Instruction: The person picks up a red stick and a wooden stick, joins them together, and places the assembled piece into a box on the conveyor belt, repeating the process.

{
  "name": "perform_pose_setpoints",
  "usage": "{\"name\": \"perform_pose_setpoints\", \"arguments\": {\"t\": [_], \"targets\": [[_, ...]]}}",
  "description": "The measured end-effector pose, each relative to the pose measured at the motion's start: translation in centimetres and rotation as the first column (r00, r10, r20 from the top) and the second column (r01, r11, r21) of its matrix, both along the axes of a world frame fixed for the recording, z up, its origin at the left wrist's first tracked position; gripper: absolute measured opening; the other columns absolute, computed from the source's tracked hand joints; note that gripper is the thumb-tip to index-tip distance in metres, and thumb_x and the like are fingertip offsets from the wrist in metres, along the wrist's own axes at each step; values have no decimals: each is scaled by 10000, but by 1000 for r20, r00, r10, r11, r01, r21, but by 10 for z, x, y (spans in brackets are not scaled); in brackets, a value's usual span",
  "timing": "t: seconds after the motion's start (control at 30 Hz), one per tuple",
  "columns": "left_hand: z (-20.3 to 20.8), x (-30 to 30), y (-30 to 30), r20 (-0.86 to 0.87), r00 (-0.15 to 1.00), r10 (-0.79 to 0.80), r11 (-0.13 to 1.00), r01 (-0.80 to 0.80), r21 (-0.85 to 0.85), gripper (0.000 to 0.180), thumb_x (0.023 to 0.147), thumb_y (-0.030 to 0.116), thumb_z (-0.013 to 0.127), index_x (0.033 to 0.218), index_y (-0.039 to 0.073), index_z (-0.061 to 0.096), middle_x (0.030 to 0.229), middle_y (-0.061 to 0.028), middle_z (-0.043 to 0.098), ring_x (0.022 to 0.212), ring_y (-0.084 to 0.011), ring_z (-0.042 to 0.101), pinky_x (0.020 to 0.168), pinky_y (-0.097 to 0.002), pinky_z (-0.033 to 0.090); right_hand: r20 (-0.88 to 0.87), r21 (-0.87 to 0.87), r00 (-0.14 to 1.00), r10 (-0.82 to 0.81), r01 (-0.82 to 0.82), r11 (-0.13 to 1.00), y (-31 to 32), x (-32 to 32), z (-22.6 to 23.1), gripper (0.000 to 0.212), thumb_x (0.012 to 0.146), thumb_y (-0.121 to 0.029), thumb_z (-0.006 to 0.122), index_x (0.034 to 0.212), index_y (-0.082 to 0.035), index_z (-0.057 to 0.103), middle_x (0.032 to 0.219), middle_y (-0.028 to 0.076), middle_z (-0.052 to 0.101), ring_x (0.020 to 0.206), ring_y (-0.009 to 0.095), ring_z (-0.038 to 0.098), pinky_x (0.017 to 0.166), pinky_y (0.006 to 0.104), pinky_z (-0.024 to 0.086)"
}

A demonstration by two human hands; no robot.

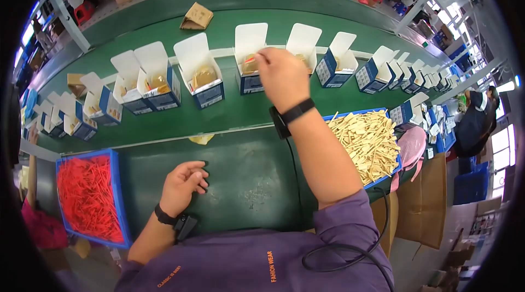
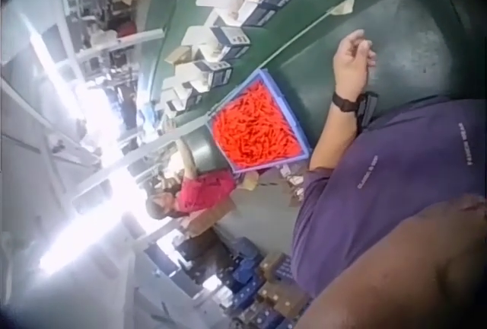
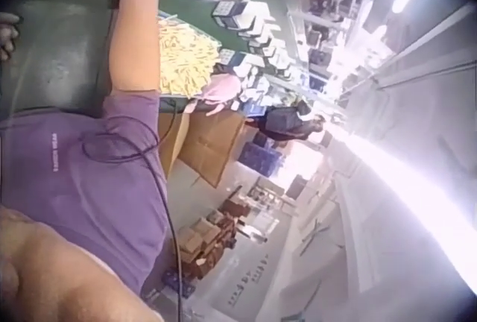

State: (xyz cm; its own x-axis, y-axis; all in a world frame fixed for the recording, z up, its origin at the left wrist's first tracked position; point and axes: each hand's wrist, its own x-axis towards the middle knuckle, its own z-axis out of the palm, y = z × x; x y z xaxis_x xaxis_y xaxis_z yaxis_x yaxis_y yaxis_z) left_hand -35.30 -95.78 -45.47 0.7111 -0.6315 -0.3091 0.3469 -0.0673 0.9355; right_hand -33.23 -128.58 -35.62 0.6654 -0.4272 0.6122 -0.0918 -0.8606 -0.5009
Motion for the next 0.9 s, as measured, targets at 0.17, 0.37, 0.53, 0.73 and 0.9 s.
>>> {"name": "perform_pose_setpoints", "arguments": {"t": [0.17, 0.37, 0.53, 0.73, 0.9], "targets": [[-3, -7, -3, 54, 998, -13, 1000, 11, 27, 261, 973, 22, 577, 1227, -36, 595, 1019, -110, 671, 828, -149, 656, 710, -268, 565, -293, -95, 952, 90, -122, 988, -10, 27, -30, 228, 892, -263, 639, 865, -59, 737, 817, 183, 694, 771, 369, 671, 690, 463, 533], [-4, -7, -9, 62, 998, -32, 998, 29, 55, 252, 967, 7, 591, 1215, -34, 604, 1011, -99, 678, 835, -141, 665, 726, -267, 574, -299, -80, 952, 59, -87, 993, -4, 16, -40, 222, 880, -259, 644, 819, -62, 726, 764, 161, 691, 730, 366, 668, 673, 467, 532], [-5, -12, -13, 58, 998, -18, 999, 16, 49, 238, 960, 0, 587, 1196, -32, 606, 996, -112, 672, 815, -152, 660, 701, -267, 565, -314, -39, 944, 97, -115, 993, -4, 8, -37, 216, 863, -257, 651, 811, -60, 724, 759, 159, 693, 728, 362, 673, 678, 458, 539], [-4, -16, -18, 96, 995, -3, 999, -1, 49, 238, 957, -4, 592, 1193, -31, 605, 995, -110, 672, 814, -149, 658, 707, -266, 563, -274, -41, 960, 53, -66, 997, 2, 10, -41, 214, 858, -244, 646, 791, -50, 707, 767, 160, 696, 728, 360, 676, 679, 458, 544], [-9, -24, -17, 93, 996, -9, 998, 3, 63, 250, 953, -7, 597, 1202, -32, 600, 998, -108, 673, 812, -148, 657, 714, -262, 559, -236, -81, 971, 21, -41, 996, 1, 8, -49, 207, 868, -227, 629, 775, -54, 695, 761, 161, 692, 708, 364, 676, 667, 466, 549]]}}
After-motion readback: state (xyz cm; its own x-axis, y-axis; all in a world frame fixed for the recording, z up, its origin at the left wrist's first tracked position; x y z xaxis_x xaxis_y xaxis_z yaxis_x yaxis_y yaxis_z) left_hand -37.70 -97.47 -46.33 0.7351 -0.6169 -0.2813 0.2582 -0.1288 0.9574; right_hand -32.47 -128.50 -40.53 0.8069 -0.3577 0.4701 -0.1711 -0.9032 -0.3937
